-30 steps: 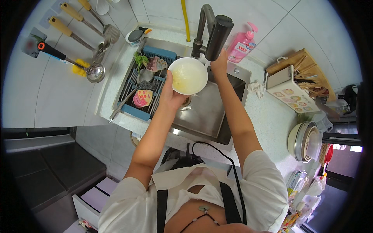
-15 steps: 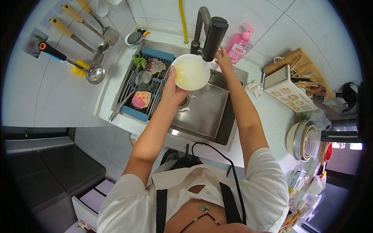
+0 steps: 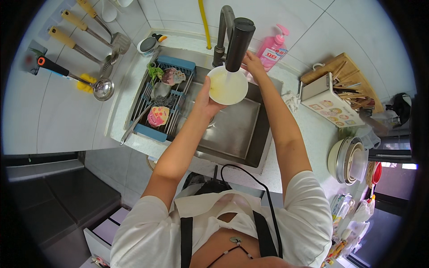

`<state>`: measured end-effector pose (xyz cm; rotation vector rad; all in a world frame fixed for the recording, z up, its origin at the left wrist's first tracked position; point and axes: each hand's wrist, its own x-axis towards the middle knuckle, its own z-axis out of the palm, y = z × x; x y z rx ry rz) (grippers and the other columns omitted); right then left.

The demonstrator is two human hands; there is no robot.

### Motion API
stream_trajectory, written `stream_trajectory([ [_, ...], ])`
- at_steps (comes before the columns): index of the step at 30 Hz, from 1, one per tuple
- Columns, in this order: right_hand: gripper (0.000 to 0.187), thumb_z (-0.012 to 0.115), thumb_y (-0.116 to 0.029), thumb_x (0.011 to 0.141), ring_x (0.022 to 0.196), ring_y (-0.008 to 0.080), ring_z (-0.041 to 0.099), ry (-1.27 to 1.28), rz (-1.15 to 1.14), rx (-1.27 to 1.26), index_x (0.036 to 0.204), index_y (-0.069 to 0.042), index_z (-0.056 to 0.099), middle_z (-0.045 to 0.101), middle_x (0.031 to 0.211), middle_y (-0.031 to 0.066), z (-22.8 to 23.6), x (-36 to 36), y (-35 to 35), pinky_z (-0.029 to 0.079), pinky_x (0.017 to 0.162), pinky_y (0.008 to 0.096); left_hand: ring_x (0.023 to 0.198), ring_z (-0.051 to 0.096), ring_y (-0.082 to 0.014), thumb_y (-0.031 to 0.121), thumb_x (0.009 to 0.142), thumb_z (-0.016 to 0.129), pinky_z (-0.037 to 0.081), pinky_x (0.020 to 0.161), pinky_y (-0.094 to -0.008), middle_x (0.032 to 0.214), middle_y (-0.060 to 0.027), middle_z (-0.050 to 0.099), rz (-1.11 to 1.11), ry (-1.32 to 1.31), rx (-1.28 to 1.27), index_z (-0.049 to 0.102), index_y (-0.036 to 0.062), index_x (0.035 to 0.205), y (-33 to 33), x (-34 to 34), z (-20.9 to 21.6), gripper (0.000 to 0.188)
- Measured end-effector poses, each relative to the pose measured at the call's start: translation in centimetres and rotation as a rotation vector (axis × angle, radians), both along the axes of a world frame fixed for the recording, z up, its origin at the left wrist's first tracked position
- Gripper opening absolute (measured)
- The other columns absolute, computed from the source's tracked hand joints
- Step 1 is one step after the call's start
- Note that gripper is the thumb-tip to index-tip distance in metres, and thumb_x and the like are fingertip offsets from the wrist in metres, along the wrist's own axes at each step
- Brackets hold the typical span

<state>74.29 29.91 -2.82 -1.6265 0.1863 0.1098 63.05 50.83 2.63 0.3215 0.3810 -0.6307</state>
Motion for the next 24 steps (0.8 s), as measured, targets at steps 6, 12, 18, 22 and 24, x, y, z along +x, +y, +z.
stream_trajectory([
  [6,0.049,0.044,-0.020,0.087,0.103,0.0223,0.051,0.044,0.047,-0.019,0.129,-0.002,0.029,0.045,0.121,0.0134,1.1,-0.2,0.1,0.045,0.081,0.0307,0.110,0.044,-0.0307,0.047,0.079,0.051,0.034,0.089,-0.0532,0.118,-0.0097,0.047,-0.029,0.046,0.032,0.045,0.0150,0.117,-0.4,0.1,-1.6,0.050],
  [12,0.047,0.043,-0.018,0.086,0.103,0.0200,0.049,0.092,0.066,-0.016,0.129,-0.002,0.031,0.046,0.117,0.0103,2.3,-0.4,0.1,0.044,0.081,0.0300,0.110,0.044,-0.0301,0.048,0.079,0.051,0.034,0.089,-0.0536,0.118,-0.0099,0.047,-0.065,0.081,0.048,0.045,0.0152,0.117,-0.9,-0.2,-2.9,0.050],
  [18,0.045,0.043,-0.014,0.085,0.106,0.0178,0.046,0.161,0.091,-0.080,0.128,-0.004,0.033,0.048,0.114,0.0078,4.6,-0.5,1.5,0.039,0.087,0.0307,0.109,0.045,-0.0276,0.047,0.079,0.053,0.037,0.087,-0.0497,0.116,-0.0061,0.048,-0.110,0.050,0.027,0.045,0.0158,0.116,-0.1,-1.3,-2.4,0.050],
  [22,0.045,0.044,-0.016,0.086,0.111,0.0196,0.043,0.133,0.150,-0.175,0.129,-0.006,0.033,0.045,0.121,0.0090,6.2,-0.8,2.9,0.035,0.092,0.0336,0.109,0.045,-0.0273,0.046,0.079,0.054,0.037,0.088,-0.0485,0.116,-0.0063,0.049,-0.108,-0.006,0.026,0.045,0.0156,0.117,0.7,-2.1,-1.6,0.050],
  [24,0.046,0.044,-0.019,0.087,0.113,0.0205,0.041,0.129,0.157,-0.174,0.129,-0.006,0.032,0.042,0.125,0.0101,6.0,-1.0,2.7,0.034,0.093,0.0344,0.109,0.045,-0.0272,0.046,0.079,0.053,0.037,0.088,-0.0485,0.116,-0.0068,0.048,-0.102,0.033,0.034,0.044,0.0151,0.117,1.1,-2.5,-1.0,0.050],
])
